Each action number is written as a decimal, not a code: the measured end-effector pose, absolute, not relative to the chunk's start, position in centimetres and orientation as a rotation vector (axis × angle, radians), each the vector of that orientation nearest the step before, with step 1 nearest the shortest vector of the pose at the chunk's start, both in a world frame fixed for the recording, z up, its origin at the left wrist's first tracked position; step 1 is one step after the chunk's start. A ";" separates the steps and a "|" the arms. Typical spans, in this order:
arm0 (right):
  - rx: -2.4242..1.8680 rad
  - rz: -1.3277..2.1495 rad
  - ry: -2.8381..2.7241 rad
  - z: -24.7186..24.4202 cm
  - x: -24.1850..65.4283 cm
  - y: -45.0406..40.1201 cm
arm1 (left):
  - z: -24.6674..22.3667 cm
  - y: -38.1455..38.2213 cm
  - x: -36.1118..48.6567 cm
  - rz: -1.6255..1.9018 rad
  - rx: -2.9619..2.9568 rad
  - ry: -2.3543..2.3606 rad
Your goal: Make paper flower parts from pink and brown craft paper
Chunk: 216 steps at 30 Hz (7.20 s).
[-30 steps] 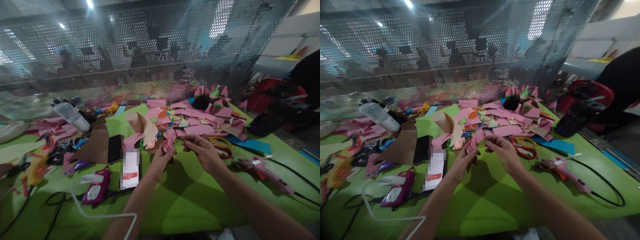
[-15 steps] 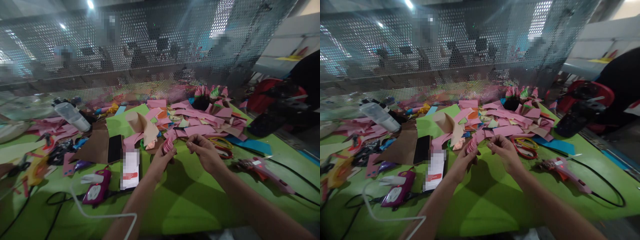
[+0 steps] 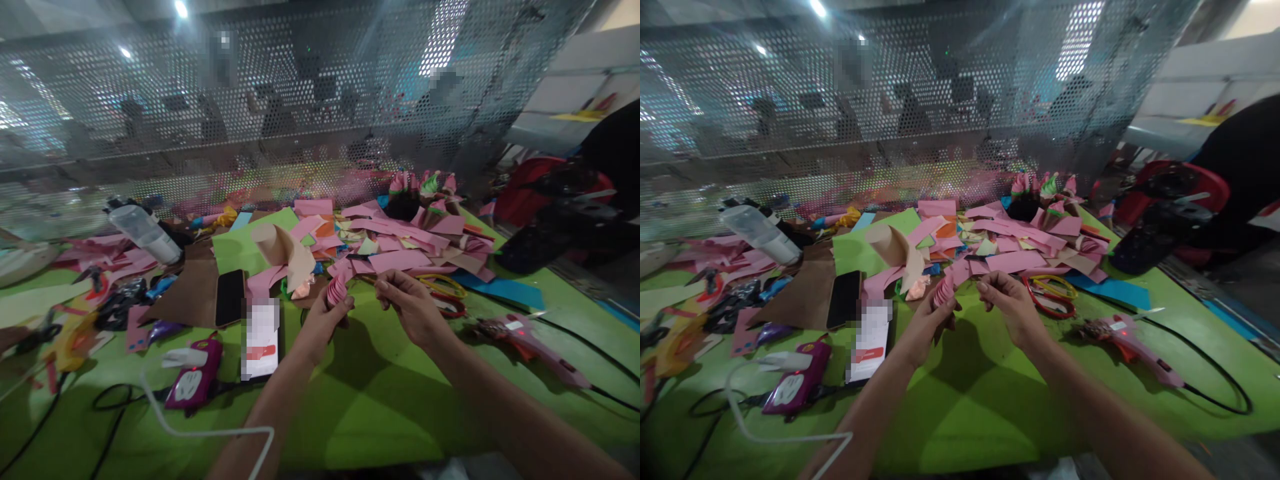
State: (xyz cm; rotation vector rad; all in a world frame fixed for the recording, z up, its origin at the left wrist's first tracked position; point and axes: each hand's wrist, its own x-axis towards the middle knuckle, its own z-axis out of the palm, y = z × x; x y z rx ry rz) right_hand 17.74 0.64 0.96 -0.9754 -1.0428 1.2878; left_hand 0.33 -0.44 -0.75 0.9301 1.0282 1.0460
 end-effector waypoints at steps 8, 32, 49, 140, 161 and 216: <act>-0.975 1.281 -1.030 0.5 17.7 0.9 | -1.0 -0.4 0.3 1.066 0.923 1.047; -0.999 1.175 -0.965 0.5 18.1 1.3 | 0.3 -1.5 0.7 0.841 0.999 0.903; -0.980 1.289 -0.930 0.3 17.7 1.1 | 0.2 -1.6 0.8 0.859 1.004 0.837; -0.821 1.406 -1.080 0.3 18.4 1.3 | -0.6 -1.7 0.8 0.759 0.845 0.660; -0.886 1.308 -1.060 0.5 18.0 1.3 | -0.1 -1.9 0.9 0.857 0.886 0.734; -0.932 1.187 -1.157 0.1 18.2 1.2 | -0.6 -1.8 1.1 0.873 1.249 0.802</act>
